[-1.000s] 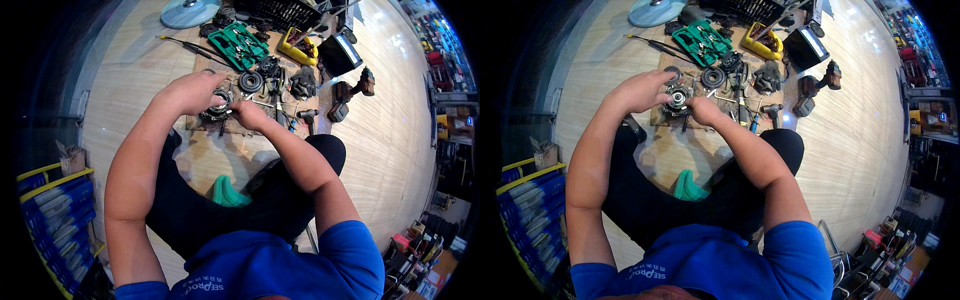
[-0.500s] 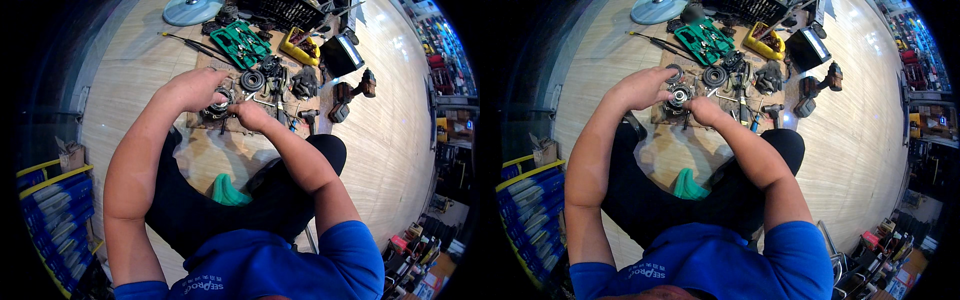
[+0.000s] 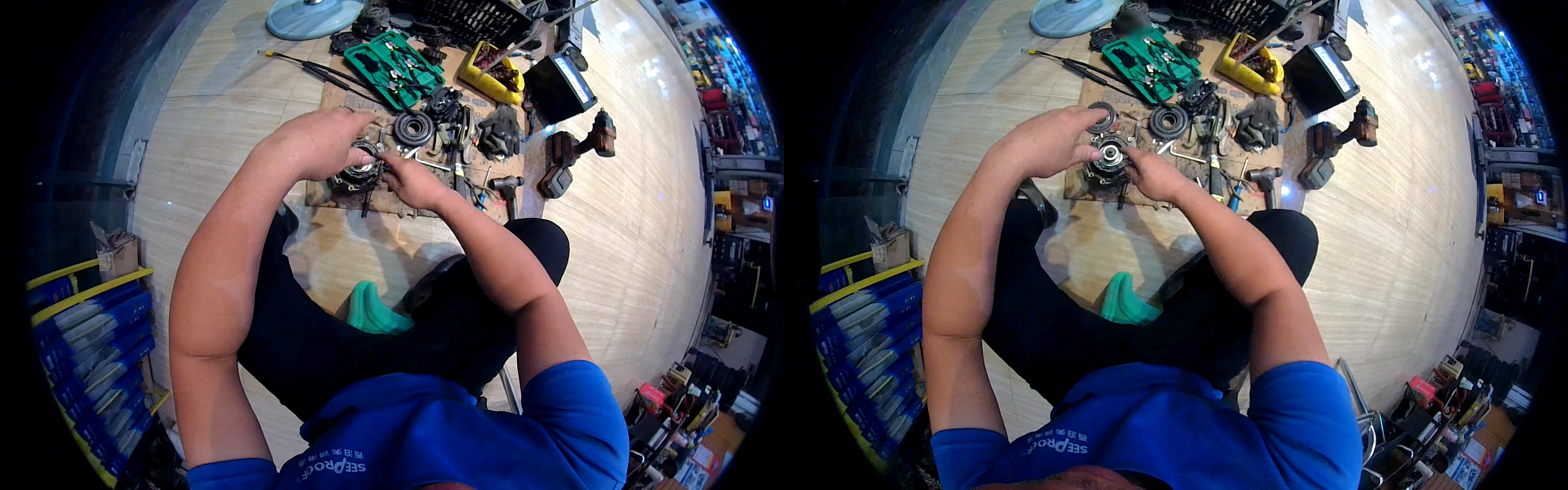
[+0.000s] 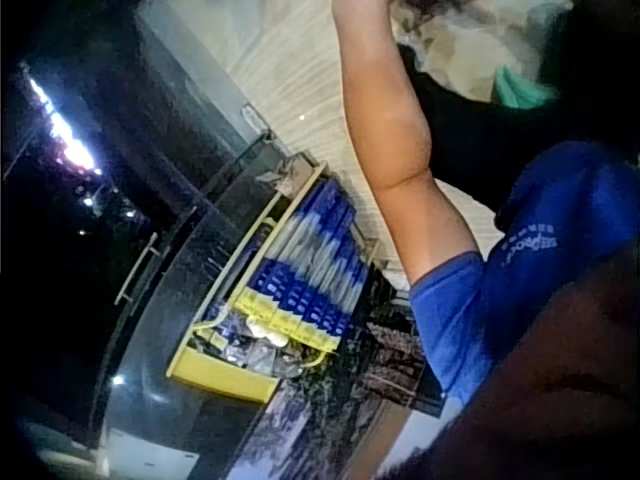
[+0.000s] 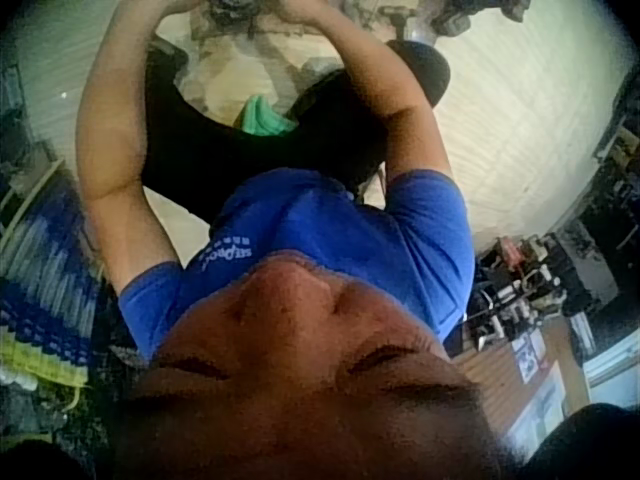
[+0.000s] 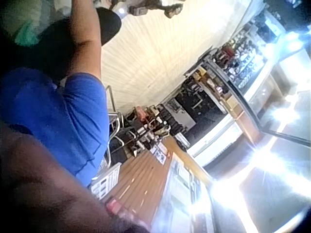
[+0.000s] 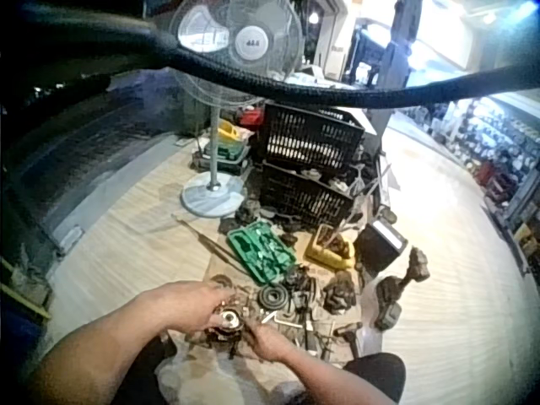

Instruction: The person is assembling a circular mechanical component on a wooden board. They use a screwdriver and a wrench to install internal components and tighten hardware while handling gears and bearings.

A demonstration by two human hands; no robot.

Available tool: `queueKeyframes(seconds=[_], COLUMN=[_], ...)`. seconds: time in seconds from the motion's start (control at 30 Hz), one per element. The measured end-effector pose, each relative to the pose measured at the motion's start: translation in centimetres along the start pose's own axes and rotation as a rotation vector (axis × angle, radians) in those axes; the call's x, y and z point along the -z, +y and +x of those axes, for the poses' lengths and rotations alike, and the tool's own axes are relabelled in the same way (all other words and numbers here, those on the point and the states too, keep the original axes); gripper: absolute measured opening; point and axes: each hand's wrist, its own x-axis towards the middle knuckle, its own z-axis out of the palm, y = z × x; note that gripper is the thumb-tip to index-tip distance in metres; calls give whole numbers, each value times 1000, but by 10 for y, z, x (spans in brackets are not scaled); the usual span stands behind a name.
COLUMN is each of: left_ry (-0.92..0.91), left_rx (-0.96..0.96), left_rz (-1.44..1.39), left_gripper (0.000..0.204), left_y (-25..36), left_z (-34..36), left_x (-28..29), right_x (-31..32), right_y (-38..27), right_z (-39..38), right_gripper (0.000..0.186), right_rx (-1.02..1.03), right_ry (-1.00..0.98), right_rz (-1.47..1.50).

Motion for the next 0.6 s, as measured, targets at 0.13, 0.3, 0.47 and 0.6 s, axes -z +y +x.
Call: queueKeyframes(seconds=[0.13, 0.3, 0.47, 0.6], left_ry=[-3, -3, 16, 1], left_rx=[11, 2, -23, -11], left_rz=[-4, 4, 10, -3], left_gripper=[63, 64, 64, 63], left_y=[3, 2, -4, -3], left_z=[-1, -1, 1, 2], left_x=[3, 1, -4, -4], right_x=[-12, -11, -17, -19], right_y=[8, 9, 17, 4], right_z=[-2, -5, -5, 2], right_gripper=[35, 31, 28, 31], right_rx=[-358, -492, -580, -595], right_ry=[-6, -50, -101, -31], right_rz=[651, 1057, 1283, 1077])
